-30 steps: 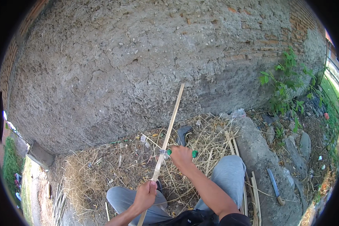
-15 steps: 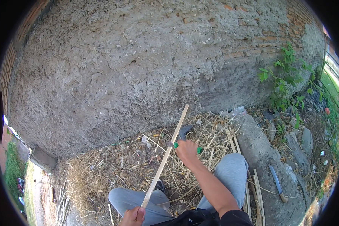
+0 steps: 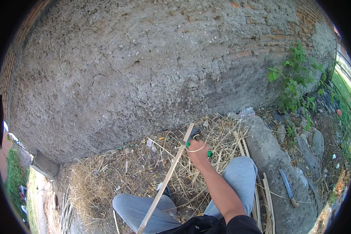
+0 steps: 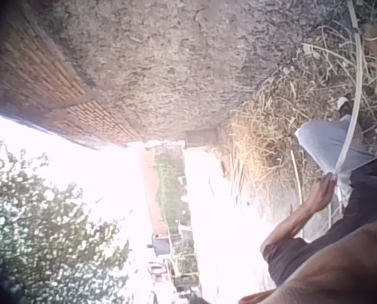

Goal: The person holds a bamboo strip and uses a utility knife to peel shavings from its surface, turning the item over to continue the process by hand.

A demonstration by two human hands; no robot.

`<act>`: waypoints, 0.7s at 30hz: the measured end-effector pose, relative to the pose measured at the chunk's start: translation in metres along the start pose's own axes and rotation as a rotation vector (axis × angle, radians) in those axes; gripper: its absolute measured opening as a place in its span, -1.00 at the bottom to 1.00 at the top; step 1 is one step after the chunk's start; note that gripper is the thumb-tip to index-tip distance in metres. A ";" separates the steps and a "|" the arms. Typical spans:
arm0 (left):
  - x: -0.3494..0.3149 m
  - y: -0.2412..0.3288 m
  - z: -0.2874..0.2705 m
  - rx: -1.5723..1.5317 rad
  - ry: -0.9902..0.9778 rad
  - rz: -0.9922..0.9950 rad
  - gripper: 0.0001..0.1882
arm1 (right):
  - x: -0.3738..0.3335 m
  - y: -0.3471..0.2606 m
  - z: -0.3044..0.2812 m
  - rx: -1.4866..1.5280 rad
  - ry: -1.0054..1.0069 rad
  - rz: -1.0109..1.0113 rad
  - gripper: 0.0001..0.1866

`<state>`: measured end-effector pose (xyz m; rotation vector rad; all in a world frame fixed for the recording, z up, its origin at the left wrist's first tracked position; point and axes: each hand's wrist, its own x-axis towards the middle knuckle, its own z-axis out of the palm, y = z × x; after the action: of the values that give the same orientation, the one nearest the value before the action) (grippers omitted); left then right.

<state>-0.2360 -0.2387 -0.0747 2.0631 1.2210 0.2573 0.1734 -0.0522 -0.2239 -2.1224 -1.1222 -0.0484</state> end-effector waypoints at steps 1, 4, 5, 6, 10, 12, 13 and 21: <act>-0.004 -0.001 -0.002 0.011 -0.007 0.012 -0.67 | 0.001 0.001 0.000 0.002 0.000 -0.001 -0.87; -0.015 0.004 -0.011 0.002 -0.041 -0.035 -0.67 | 0.001 0.006 0.005 0.020 -0.021 0.040 -0.87; -0.018 0.007 -0.013 -0.019 -0.065 -0.089 -0.65 | 0.001 0.008 0.009 0.020 -0.020 0.038 -0.87; -0.023 0.006 -0.013 -0.019 -0.064 -0.089 -0.65 | 0.001 0.010 0.012 0.010 -0.003 0.026 -0.87; -0.044 0.014 -0.020 -0.043 -0.080 -0.214 -0.61 | 0.004 0.016 0.016 0.050 -0.002 0.098 -0.86; -0.051 0.022 -0.025 -0.066 -0.100 -0.287 -0.60 | 0.006 0.023 0.019 0.023 -0.036 0.084 -0.86; -0.054 0.023 -0.028 -0.053 -0.100 -0.289 -0.60 | 0.006 0.025 0.023 -0.007 -0.070 0.071 -0.86; -0.068 0.011 -0.039 -0.069 -0.106 -0.297 -0.58 | 0.001 0.046 0.044 -0.148 -0.152 0.030 -0.86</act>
<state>-0.2840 -0.2793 -0.0267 1.7849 1.4104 0.0491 0.1957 -0.0414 -0.2827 -2.3060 -1.2065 0.0467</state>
